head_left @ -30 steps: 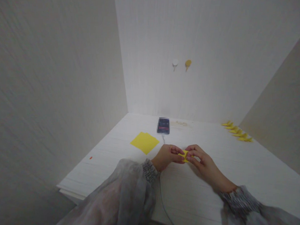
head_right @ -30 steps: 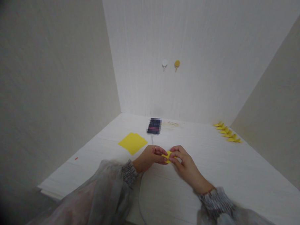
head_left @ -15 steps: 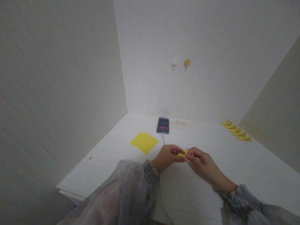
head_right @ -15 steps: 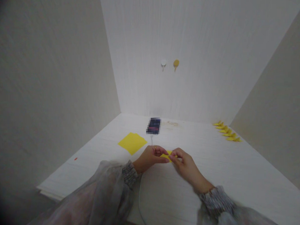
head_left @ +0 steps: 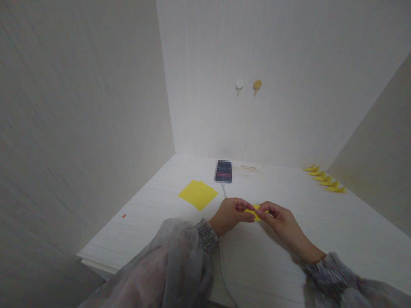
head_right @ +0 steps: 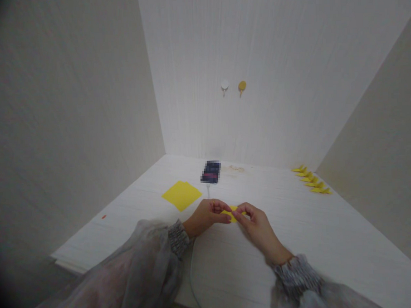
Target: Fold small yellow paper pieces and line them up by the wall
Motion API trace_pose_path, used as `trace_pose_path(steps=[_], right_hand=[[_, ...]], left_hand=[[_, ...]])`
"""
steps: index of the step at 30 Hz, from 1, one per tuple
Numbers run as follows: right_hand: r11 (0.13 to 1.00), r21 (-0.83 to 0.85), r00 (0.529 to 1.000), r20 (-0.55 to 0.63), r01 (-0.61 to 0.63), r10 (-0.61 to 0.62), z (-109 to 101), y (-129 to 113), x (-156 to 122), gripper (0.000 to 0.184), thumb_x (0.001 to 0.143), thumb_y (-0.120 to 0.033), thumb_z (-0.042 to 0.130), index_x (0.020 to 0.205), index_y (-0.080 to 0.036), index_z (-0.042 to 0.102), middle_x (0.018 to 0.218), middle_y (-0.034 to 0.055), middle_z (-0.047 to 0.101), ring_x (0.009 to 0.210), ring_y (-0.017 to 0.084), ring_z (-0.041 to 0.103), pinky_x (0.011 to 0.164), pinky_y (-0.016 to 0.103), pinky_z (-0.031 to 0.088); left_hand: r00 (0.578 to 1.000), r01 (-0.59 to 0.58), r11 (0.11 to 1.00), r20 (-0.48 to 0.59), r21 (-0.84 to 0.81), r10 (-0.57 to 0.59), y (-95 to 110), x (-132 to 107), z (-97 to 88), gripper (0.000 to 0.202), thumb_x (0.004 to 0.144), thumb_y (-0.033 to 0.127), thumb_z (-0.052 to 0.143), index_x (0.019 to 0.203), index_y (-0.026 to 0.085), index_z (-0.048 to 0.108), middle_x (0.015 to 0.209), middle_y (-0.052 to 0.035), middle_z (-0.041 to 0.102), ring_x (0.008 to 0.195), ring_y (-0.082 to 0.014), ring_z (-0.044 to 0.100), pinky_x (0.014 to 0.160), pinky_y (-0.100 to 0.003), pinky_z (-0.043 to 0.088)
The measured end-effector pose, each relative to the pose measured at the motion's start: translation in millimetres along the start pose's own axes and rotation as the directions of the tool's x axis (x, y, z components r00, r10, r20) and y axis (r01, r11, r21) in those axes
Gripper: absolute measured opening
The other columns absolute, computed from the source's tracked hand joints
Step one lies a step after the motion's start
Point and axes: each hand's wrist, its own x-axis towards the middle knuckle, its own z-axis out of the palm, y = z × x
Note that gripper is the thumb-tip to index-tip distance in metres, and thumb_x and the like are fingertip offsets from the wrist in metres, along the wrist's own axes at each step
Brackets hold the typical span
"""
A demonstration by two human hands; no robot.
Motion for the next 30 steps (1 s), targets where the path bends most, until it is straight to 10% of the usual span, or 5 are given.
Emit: trace_pose_path(steps=[19,30], right_hand=[[0.998,-0.056,0.999,-0.05,-0.01,0.007,1.4,-1.4,0.4,0.019,0.069,-0.036,0.055,0.064,-0.018,0.052,0.062,0.001,0.056,0.061,0.016,0.052,0.058,0.027,0.039],[0.814,0.558,0.975,-0.042,-0.159,0.219,4.1,-4.0,1.1,0.044,0.057,-0.028,0.069,0.094,-0.023,0.046,0.073,-0.001,0.06,0.064,0.014,0.057,0.062,0.027,0.043]], left_hand=[[0.998,0.058,0.997,-0.001,-0.055,-0.058,2.2,-1.1,1.5,0.032,0.046,0.021,0.072,0.075,0.012,0.06,0.069,-0.0022,0.064,0.061,-0.0112,0.058,0.069,-0.031,0.046],[0.995,0.063,0.996,-0.07,-0.067,-0.068,3.6,0.2,2.0,0.032,0.045,0.017,0.073,0.073,0.011,0.059,0.063,-0.0021,0.063,0.058,-0.0117,0.059,0.063,-0.027,0.046]])
